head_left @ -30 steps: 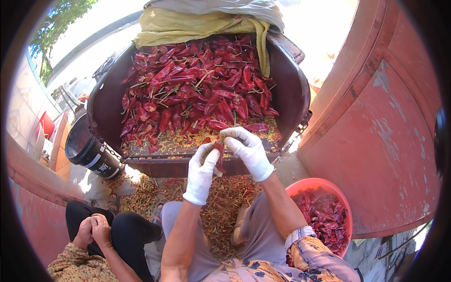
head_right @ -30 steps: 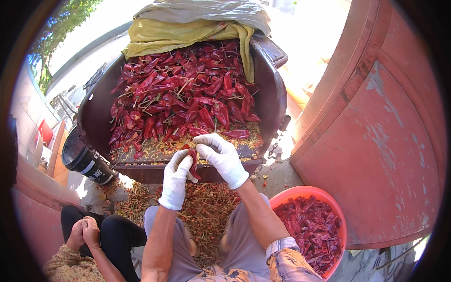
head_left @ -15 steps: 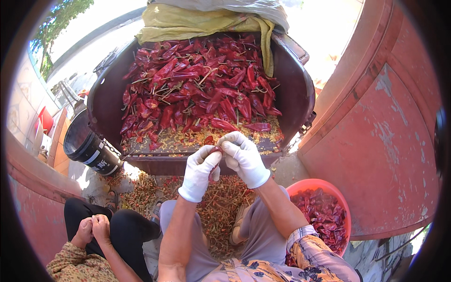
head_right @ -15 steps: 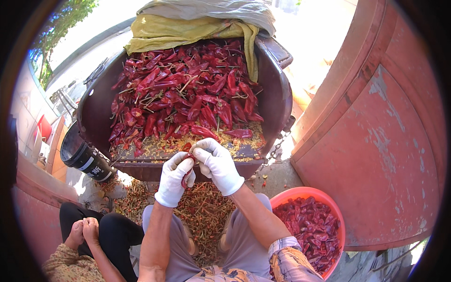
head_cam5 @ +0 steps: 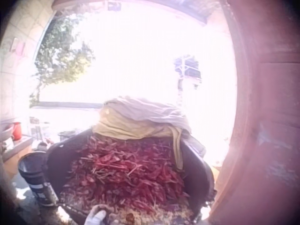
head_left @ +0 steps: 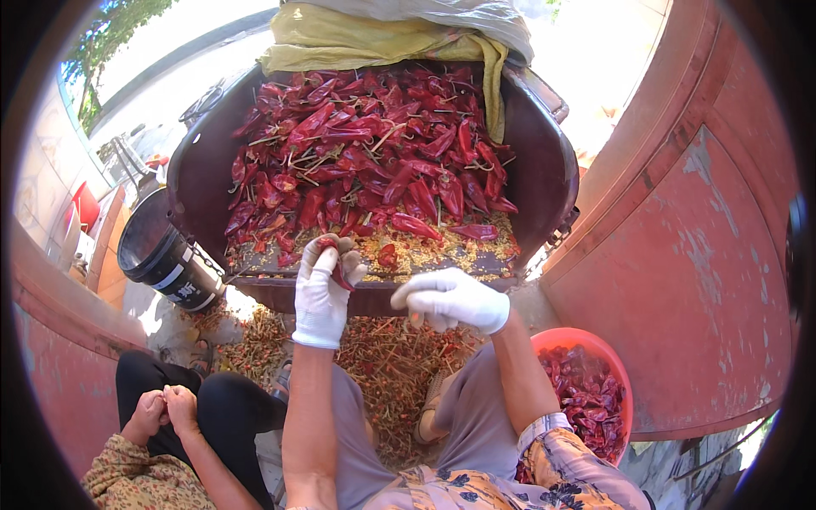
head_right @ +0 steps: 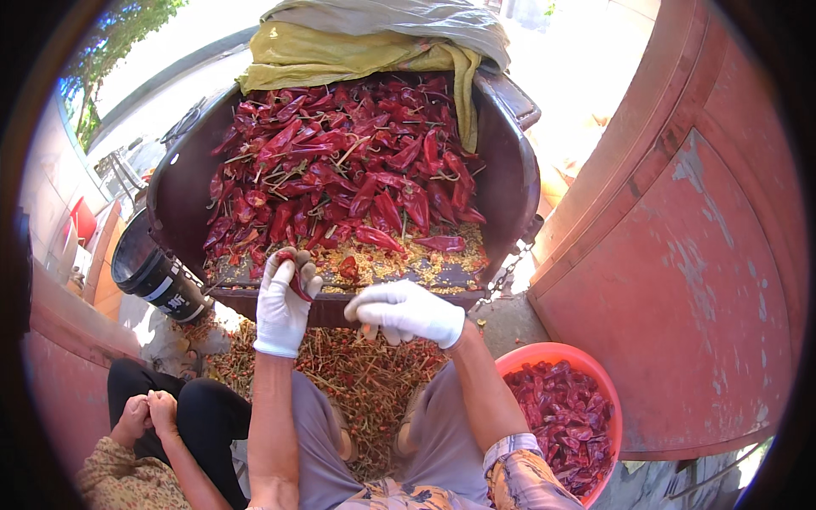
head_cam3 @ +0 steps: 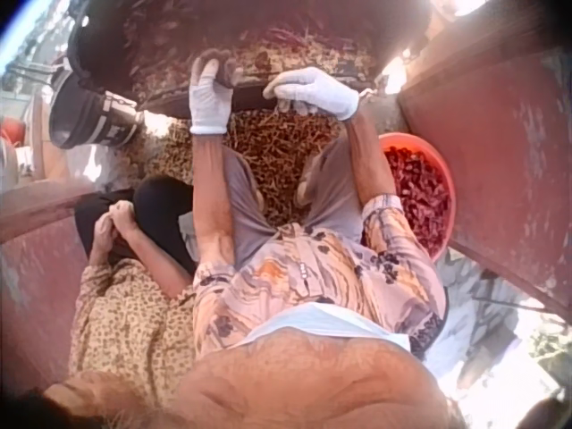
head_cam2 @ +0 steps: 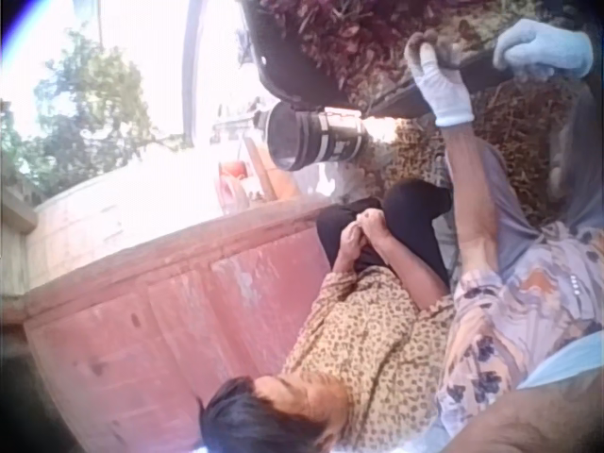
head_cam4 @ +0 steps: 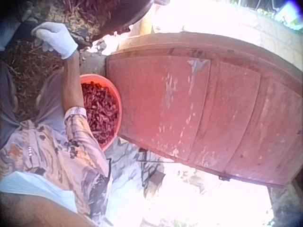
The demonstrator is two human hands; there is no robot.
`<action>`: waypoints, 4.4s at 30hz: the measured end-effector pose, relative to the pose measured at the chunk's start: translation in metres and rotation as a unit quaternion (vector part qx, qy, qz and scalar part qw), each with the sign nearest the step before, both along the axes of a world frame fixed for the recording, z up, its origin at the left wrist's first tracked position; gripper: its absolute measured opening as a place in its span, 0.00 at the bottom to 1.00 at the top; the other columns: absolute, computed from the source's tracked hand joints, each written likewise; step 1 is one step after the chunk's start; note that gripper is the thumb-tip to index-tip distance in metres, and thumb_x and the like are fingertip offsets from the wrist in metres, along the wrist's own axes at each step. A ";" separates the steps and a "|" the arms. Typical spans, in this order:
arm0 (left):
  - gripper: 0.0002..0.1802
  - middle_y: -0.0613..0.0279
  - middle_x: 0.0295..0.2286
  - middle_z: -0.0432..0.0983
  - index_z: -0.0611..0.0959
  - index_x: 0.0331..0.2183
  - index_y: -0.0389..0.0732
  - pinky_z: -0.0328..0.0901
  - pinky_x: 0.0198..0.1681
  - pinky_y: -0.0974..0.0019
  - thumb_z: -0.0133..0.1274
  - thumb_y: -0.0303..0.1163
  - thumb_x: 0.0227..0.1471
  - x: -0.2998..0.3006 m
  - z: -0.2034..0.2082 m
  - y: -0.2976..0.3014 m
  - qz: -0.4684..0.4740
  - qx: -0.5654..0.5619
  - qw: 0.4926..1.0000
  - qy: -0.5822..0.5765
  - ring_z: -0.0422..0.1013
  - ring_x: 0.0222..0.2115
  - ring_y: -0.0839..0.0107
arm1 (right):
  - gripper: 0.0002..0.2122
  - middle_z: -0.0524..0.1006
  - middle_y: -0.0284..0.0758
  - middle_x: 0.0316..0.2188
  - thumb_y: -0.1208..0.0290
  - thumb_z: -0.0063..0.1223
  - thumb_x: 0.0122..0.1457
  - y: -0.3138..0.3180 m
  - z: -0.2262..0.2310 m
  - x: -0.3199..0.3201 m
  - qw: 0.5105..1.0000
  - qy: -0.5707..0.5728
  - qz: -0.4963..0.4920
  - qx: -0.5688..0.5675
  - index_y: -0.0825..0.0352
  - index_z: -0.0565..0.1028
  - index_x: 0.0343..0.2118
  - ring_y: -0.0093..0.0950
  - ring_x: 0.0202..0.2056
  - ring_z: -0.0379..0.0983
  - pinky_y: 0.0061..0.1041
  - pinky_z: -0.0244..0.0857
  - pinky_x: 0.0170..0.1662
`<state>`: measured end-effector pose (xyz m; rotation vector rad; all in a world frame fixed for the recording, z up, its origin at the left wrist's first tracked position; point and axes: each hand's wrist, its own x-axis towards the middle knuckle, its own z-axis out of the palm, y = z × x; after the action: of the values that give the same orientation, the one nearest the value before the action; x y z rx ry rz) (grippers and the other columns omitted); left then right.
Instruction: The person sorts dried red peppers by picking them from a large metal bin and placing them into a plastic bucket by hand.
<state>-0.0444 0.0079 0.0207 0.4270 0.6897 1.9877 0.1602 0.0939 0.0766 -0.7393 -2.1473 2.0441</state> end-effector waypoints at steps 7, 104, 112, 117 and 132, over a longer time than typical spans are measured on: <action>0.05 0.71 0.25 0.69 0.75 0.37 0.43 0.54 0.19 0.76 0.51 0.28 0.57 0.008 -0.005 0.004 0.011 -0.038 0.999 0.025 0.60 0.20 0.83 | 0.14 0.78 0.38 0.35 0.67 0.55 0.57 0.009 -0.049 -0.037 0.858 0.119 -0.258 0.428 0.60 0.75 0.46 0.35 0.36 0.76 0.29 0.69 0.39; 0.09 0.61 0.30 0.77 0.76 0.39 0.39 0.72 0.29 0.73 0.54 0.23 0.54 0.054 -0.016 0.008 -0.075 -0.041 0.996 -0.028 0.76 0.29 0.73 | 0.05 0.70 0.24 0.21 0.71 0.48 0.63 -0.008 -0.053 -0.045 0.846 0.312 -0.329 -0.279 0.64 0.70 0.40 0.11 0.17 0.62 0.12 0.58 0.18; 0.06 0.63 0.25 0.75 0.76 0.31 0.37 0.69 0.27 0.72 0.56 0.20 0.48 0.062 -0.010 0.007 0.084 -0.114 0.958 0.251 0.73 0.23 0.75 | 0.06 0.74 0.34 0.29 0.80 0.55 0.55 -0.024 -0.056 -0.052 0.802 0.227 -0.400 0.382 0.70 0.74 0.36 0.21 0.30 0.72 0.23 0.68 0.34; 0.08 0.58 0.25 0.74 0.77 0.28 0.36 0.68 0.31 0.69 0.58 0.16 0.41 0.075 0.002 0.007 0.268 -0.062 0.793 0.543 0.72 0.25 0.68 | 0.04 0.76 0.32 0.27 0.79 0.52 0.58 -0.020 -0.057 -0.055 0.828 0.226 -0.452 0.244 0.69 0.74 0.36 0.18 0.28 0.71 0.18 0.64 0.32; 0.06 0.58 0.30 0.76 0.75 0.36 0.40 0.66 0.16 0.74 0.45 0.22 0.54 0.025 -0.015 0.007 0.039 -0.107 0.993 -0.035 0.71 0.19 0.76 | 0.11 0.76 0.39 0.34 0.71 0.54 0.55 0.035 -0.035 -0.042 0.795 0.122 -0.273 0.528 0.62 0.76 0.42 0.36 0.33 0.75 0.30 0.70 0.35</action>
<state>-0.0193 0.0150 0.0059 0.2038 0.8770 1.9653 0.1185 0.1285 0.0412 -0.6967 -2.0963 0.4440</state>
